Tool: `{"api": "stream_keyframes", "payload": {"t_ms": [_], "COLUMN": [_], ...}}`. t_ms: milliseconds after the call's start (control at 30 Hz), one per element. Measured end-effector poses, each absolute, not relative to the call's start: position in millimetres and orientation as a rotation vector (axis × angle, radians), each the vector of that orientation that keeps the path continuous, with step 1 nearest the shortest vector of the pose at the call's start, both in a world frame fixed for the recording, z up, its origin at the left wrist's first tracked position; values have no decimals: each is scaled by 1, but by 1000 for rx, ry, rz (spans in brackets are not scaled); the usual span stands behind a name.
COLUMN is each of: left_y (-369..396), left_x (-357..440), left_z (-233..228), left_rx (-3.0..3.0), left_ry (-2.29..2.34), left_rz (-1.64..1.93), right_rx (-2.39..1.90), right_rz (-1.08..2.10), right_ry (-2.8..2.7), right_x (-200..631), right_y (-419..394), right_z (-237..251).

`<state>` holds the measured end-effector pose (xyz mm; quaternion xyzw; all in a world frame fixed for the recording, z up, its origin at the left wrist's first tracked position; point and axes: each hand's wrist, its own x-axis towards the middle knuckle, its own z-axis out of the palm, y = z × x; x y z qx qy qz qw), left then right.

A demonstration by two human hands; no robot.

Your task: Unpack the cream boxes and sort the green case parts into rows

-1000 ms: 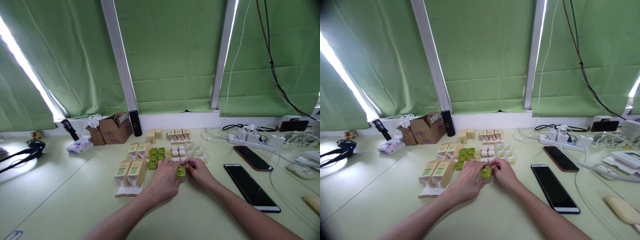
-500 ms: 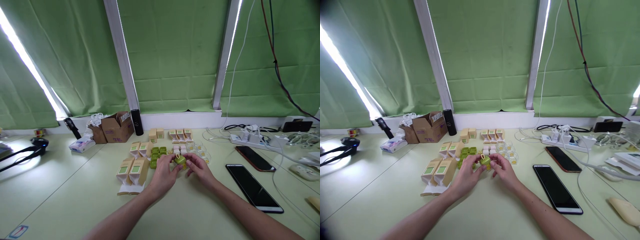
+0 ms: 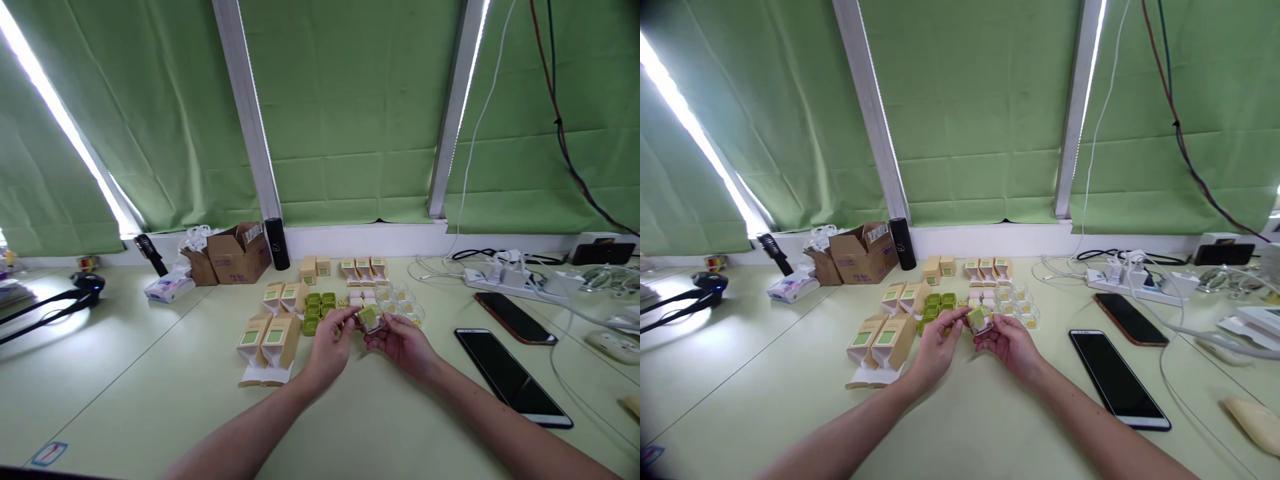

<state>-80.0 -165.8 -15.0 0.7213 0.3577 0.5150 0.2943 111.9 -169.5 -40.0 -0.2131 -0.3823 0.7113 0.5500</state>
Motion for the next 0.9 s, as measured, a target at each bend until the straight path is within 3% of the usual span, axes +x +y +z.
{"api": "stream_keyframes", "payload": {"t_ms": [600,900], "left_y": [-167,-167], "left_x": [-78,-78], "left_z": [-17,-19], "left_rx": [1911,1852], "left_ry": [979,1007], "left_rz": [1377,1392], "right_rx": [-481,-592], "right_rz": [1713,1573], "right_ry": [-898,-937], "right_x": [110,108], "right_y": [-171,-178], "right_z": [-39,-27]}}
